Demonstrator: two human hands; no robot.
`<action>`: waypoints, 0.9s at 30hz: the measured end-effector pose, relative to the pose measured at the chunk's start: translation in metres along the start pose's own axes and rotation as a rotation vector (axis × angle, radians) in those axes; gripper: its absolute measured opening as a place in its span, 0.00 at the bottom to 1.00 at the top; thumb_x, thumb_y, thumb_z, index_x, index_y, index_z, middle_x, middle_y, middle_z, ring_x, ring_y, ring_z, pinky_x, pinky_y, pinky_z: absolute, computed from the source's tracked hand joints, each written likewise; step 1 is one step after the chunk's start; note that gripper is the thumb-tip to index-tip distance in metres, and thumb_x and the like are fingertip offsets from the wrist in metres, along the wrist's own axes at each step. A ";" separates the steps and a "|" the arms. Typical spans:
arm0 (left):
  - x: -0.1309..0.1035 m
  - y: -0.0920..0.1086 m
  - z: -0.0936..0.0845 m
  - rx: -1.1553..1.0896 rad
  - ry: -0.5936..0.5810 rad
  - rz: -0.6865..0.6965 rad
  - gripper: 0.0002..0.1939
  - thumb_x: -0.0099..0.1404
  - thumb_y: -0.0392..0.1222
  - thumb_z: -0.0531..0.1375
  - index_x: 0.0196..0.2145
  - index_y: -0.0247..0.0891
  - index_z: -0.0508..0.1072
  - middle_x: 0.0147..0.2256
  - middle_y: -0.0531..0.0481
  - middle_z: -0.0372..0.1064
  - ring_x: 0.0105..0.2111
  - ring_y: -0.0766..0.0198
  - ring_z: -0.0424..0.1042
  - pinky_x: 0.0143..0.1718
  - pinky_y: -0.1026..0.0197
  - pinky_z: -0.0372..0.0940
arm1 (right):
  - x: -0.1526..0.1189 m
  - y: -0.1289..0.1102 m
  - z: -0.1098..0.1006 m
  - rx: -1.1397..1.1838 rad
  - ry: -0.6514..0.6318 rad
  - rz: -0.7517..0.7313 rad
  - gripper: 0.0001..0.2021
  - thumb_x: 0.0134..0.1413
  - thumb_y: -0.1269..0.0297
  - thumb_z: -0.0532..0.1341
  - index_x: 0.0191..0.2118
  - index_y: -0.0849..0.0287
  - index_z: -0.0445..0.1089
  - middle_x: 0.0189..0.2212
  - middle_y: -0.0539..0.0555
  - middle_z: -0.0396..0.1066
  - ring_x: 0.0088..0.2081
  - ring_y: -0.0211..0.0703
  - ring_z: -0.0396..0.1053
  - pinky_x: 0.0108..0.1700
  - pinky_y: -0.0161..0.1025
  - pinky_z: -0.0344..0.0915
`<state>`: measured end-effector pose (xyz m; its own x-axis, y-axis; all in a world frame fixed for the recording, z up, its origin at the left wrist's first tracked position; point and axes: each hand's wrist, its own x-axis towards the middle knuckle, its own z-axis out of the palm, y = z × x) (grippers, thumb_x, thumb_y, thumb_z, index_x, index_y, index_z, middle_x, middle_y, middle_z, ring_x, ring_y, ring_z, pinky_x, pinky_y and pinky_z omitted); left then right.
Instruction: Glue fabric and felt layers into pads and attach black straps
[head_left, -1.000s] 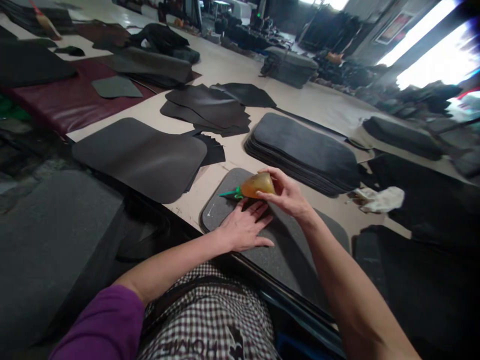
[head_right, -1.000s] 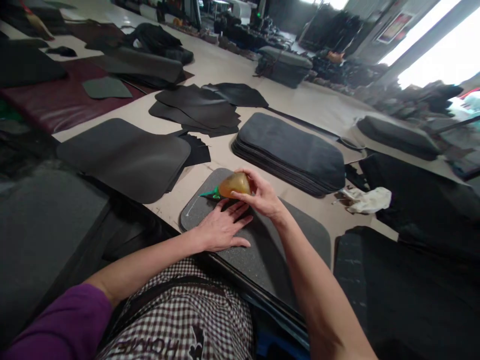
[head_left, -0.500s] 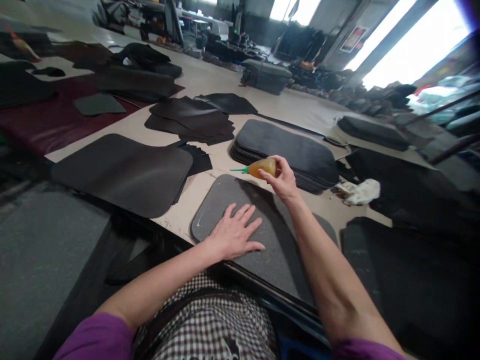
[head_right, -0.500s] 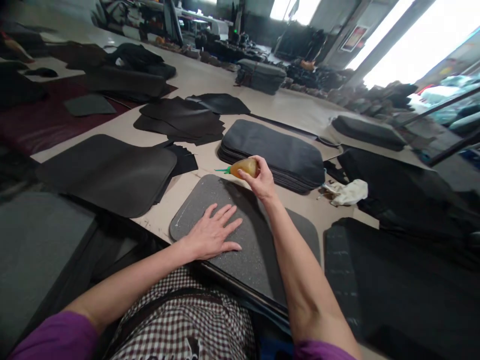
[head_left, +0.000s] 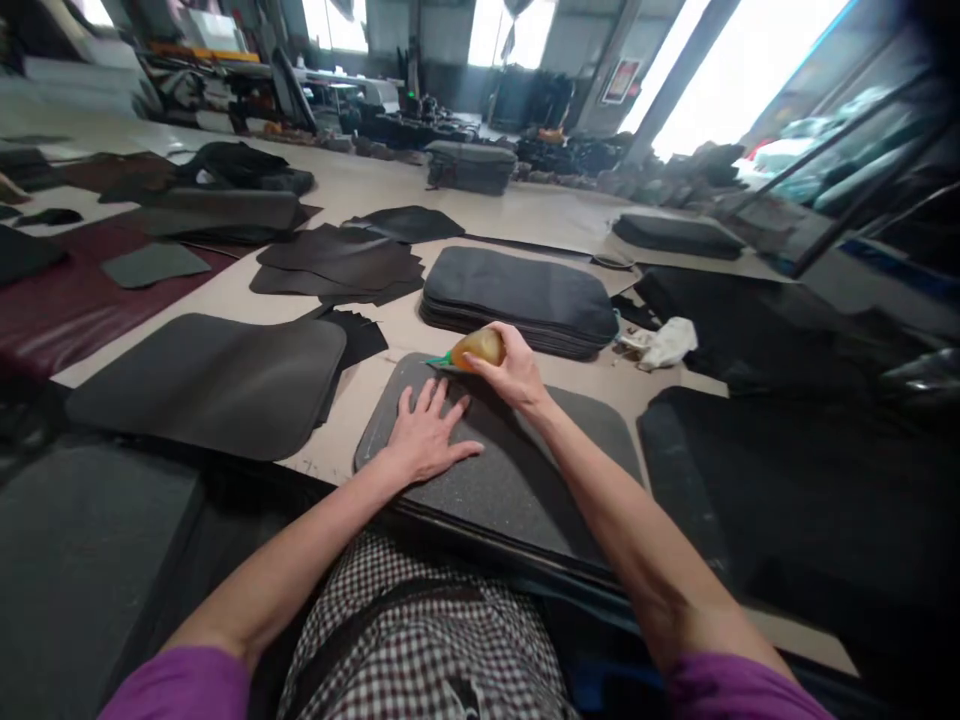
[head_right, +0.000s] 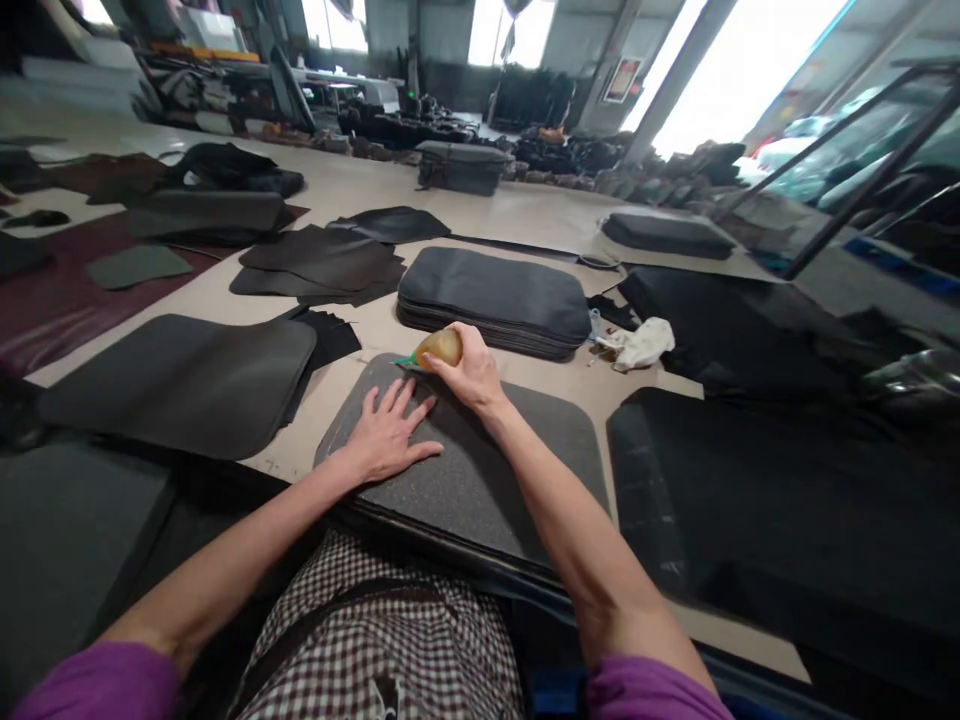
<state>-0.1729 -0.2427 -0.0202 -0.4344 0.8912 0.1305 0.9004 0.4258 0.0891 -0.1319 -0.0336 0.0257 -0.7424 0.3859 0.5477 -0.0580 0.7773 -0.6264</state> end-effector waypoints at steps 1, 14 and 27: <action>0.000 0.000 0.001 0.003 -0.009 0.002 0.45 0.69 0.78 0.41 0.74 0.53 0.53 0.75 0.39 0.43 0.75 0.40 0.41 0.70 0.28 0.42 | -0.001 0.001 -0.004 -0.002 0.003 -0.005 0.29 0.52 0.41 0.68 0.52 0.55 0.68 0.48 0.60 0.73 0.48 0.57 0.72 0.53 0.54 0.70; 0.002 -0.001 0.001 0.035 -0.054 0.025 0.43 0.71 0.75 0.41 0.74 0.52 0.53 0.75 0.36 0.42 0.75 0.38 0.41 0.69 0.28 0.41 | -0.051 0.026 -0.104 0.083 0.013 0.241 0.30 0.48 0.39 0.69 0.50 0.54 0.68 0.42 0.54 0.74 0.40 0.50 0.72 0.40 0.48 0.74; 0.002 0.000 0.000 0.061 -0.065 0.018 0.41 0.71 0.74 0.44 0.74 0.53 0.54 0.75 0.38 0.43 0.75 0.38 0.41 0.69 0.30 0.41 | -0.055 0.044 -0.108 -0.101 0.105 0.140 0.29 0.51 0.42 0.68 0.52 0.56 0.69 0.50 0.61 0.73 0.51 0.58 0.71 0.57 0.58 0.67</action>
<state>-0.1735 -0.2406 -0.0203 -0.4175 0.9062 0.0673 0.9087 0.4166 0.0272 -0.0215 0.0324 0.0277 -0.6647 0.5393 0.5170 0.1122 0.7563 -0.6445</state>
